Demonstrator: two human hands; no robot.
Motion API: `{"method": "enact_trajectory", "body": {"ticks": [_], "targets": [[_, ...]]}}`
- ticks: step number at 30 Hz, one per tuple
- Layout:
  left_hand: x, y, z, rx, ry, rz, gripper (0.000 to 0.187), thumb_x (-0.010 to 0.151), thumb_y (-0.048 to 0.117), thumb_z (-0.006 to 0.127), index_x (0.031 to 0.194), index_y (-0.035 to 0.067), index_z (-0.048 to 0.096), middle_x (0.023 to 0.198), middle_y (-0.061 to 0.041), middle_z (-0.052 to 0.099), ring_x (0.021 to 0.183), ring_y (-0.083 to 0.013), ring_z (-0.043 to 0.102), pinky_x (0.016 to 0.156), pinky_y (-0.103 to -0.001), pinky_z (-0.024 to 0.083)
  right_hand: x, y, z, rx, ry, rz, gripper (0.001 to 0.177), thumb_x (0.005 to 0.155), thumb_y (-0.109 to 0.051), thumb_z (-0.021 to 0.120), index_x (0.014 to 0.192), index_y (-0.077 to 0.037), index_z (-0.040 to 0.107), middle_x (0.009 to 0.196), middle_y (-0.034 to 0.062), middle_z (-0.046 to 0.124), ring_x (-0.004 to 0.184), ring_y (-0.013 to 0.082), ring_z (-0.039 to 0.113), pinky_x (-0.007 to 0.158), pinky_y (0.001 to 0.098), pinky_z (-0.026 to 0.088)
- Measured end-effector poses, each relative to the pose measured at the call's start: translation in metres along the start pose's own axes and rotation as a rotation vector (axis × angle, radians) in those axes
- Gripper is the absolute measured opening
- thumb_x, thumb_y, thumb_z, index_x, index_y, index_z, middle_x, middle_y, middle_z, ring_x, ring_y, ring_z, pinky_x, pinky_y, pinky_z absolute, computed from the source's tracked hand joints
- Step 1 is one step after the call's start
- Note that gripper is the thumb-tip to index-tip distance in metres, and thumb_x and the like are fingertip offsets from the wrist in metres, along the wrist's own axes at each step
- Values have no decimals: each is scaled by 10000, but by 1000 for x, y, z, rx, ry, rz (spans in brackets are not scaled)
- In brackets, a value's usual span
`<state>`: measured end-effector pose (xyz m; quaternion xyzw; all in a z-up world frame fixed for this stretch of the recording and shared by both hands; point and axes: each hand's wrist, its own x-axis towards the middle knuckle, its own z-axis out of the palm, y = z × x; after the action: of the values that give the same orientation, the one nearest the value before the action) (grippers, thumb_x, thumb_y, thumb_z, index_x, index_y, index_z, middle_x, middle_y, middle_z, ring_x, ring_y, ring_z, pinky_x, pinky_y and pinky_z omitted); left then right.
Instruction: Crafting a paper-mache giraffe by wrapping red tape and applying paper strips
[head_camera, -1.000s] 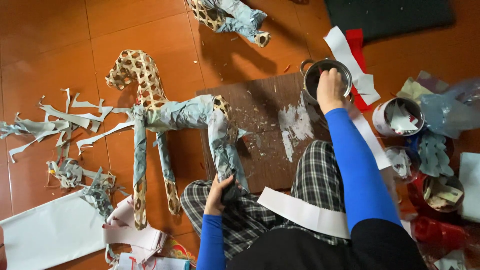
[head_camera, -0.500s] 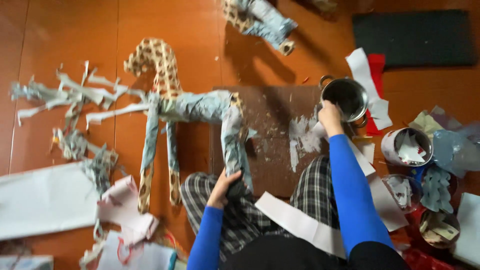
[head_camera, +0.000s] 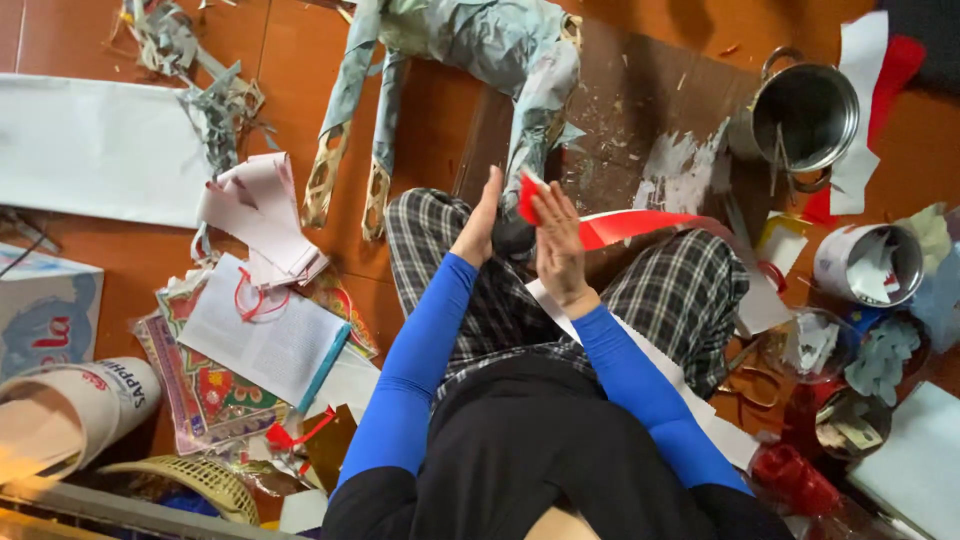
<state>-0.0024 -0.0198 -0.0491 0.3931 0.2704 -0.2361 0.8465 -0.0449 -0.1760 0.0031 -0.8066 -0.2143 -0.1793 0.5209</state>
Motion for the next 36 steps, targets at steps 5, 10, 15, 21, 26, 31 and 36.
{"method": "enact_trajectory", "body": {"ticks": [5,10,15,21,26,31,36], "targets": [[-54,15,-8,-27,318,336,840,1080,808,418,1384,51,621,1225,-136,626,1108,-250,622,939,-333,519,14,-27,9,-203,-203,-169,442,1119,-103,585,1547,-177,666,1665,67,569,1619,309,400,1341,488,183],[-74,0,-24,277,336,391,525,1027,609,664,1100,114,822,964,-56,756,872,-163,686,740,-267,505,13,-18,9,-315,-312,-243,543,1044,-190,600,1586,-166,614,1678,48,559,1650,266,345,1375,473,41],[-34,-28,-60,236,336,437,255,997,317,872,1046,71,823,923,-79,771,865,-139,730,752,-261,603,-23,-19,-15,-168,-81,-183,371,1015,-103,622,1350,10,734,1352,178,728,1302,397,676,1161,507,493],[-29,-22,-56,154,346,349,245,991,307,873,1018,75,799,931,-61,792,816,-141,769,736,-249,624,-72,36,-11,753,-30,1333,535,1106,-594,641,1079,-65,710,892,146,736,616,242,723,354,258,465],[-28,-26,-59,102,407,328,233,992,253,861,1009,32,785,838,-84,783,729,-179,787,648,-306,679,-36,26,-3,910,407,1164,276,964,-104,895,1205,-67,767,1058,121,804,912,226,797,801,420,677],[-21,-39,-61,72,459,295,257,984,194,853,1139,8,764,854,-94,757,740,-214,789,663,-358,695,-53,42,13,705,444,1067,350,933,-66,911,1253,-63,770,1092,103,813,916,177,780,796,377,680],[-52,-17,-23,310,426,488,758,958,95,843,1600,101,439,1077,-163,765,930,-182,721,750,-249,605,-58,41,26,560,467,1051,427,894,-57,946,1272,-42,748,1070,73,806,913,110,715,804,369,666]]}}
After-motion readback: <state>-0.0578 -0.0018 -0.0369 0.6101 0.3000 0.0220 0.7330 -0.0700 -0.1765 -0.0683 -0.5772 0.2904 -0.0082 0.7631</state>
